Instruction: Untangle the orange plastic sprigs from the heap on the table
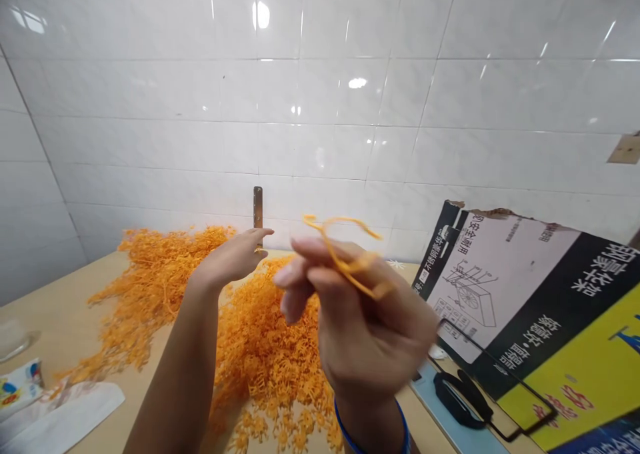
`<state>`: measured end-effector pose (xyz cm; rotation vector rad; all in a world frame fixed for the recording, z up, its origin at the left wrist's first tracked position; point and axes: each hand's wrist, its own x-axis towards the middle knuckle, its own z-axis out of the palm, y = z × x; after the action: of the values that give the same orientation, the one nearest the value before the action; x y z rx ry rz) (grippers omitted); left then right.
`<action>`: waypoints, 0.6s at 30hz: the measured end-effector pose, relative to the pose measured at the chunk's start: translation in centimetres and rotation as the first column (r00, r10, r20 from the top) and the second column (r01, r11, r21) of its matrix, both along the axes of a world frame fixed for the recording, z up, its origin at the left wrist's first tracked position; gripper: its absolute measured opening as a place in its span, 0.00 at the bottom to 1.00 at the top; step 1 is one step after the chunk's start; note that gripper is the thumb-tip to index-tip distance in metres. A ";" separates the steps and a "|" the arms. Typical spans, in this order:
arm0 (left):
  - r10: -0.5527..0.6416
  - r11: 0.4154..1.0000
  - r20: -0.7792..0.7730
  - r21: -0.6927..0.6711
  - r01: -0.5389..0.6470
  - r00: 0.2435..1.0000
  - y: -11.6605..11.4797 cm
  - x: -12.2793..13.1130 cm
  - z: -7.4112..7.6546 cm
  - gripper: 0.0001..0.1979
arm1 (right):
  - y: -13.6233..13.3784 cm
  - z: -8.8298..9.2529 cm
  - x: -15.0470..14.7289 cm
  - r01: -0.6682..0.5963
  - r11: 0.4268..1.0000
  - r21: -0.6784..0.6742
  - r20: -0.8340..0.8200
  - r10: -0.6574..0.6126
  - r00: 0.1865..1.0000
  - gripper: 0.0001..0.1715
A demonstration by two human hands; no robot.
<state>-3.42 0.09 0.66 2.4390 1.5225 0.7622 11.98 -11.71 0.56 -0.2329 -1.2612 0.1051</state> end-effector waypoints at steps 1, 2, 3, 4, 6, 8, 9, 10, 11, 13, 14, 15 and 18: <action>-0.008 1.000 -0.013 -0.011 0.007 1.000 0.0 0.0 0.1 0.23 | -0.7 -0.1 0.4 0.044 0.998 0.055 0.031 -0.045 0.999 0.10; -0.019 0.999 -0.012 -0.028 0.019 1.000 -0.1 0.0 0.3 0.20 | -1.1 -0.1 0.8 0.064 0.992 0.106 0.070 -0.072 0.995 0.09; -0.031 0.998 0.000 -0.045 0.031 1.000 -0.1 0.0 0.4 0.16 | -1.4 -0.1 1.1 0.063 0.989 0.136 0.101 -0.077 0.992 0.08; -0.045 0.997 0.023 -0.057 0.046 0.999 -0.2 0.2 0.5 0.13 | -1.5 0.0 1.1 0.048 0.989 0.139 0.106 -0.063 0.992 0.10; -0.063 0.996 0.091 -0.050 0.068 0.994 -0.4 0.5 0.8 0.13 | -1.2 0.2 0.8 0.006 0.996 0.086 0.031 -0.008 0.999 0.14; -0.067 0.998 0.150 -0.009 0.069 0.986 -0.6 1.0 0.9 0.15 | -0.5 0.5 0.1 -0.019 0.999 0.049 -0.059 0.022 0.998 0.13; -0.067 0.998 0.169 0.009 0.066 0.983 -0.7 1.3 0.9 0.15 | -0.1 0.5 -0.2 -0.025 0.998 0.062 -0.062 0.028 0.998 0.13; -0.067 0.998 0.181 0.019 0.064 0.981 -0.8 1.5 0.9 0.16 | 0.3 0.6 -0.4 -0.028 0.996 0.083 -0.027 0.031 0.999 0.14; -0.069 0.998 0.182 0.017 0.067 0.981 -0.9 1.7 0.9 0.18 | 0.6 0.6 -0.5 -0.028 0.995 0.094 0.035 0.025 0.999 0.16; -0.063 0.998 0.162 -0.007 0.065 0.985 -1.2 2.0 1.0 0.20 | 0.9 0.5 -0.4 -0.001 0.998 0.058 0.199 -0.010 0.980 0.18; -0.057 0.998 0.147 -0.021 0.061 0.988 -1.3 2.1 1.0 0.20 | 1.0 0.5 -0.3 0.018 1.000 0.017 0.289 -0.022 0.957 0.18; -0.053 0.998 0.130 -0.030 0.057 0.990 -1.4 2.1 1.1 0.20 | 1.0 0.6 -0.1 0.042 0.999 -0.030 0.368 -0.028 0.929 0.17; -0.060 0.997 0.043 -0.052 0.063 0.997 -1.5 2.1 1.1 0.19 | 0.8 0.4 0.3 0.065 0.991 -0.116 0.453 -0.005 0.892 0.15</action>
<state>-1.37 -1.40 1.79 2.4044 1.4275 0.7456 12.33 -10.93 0.99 -0.4081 -1.7176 0.1040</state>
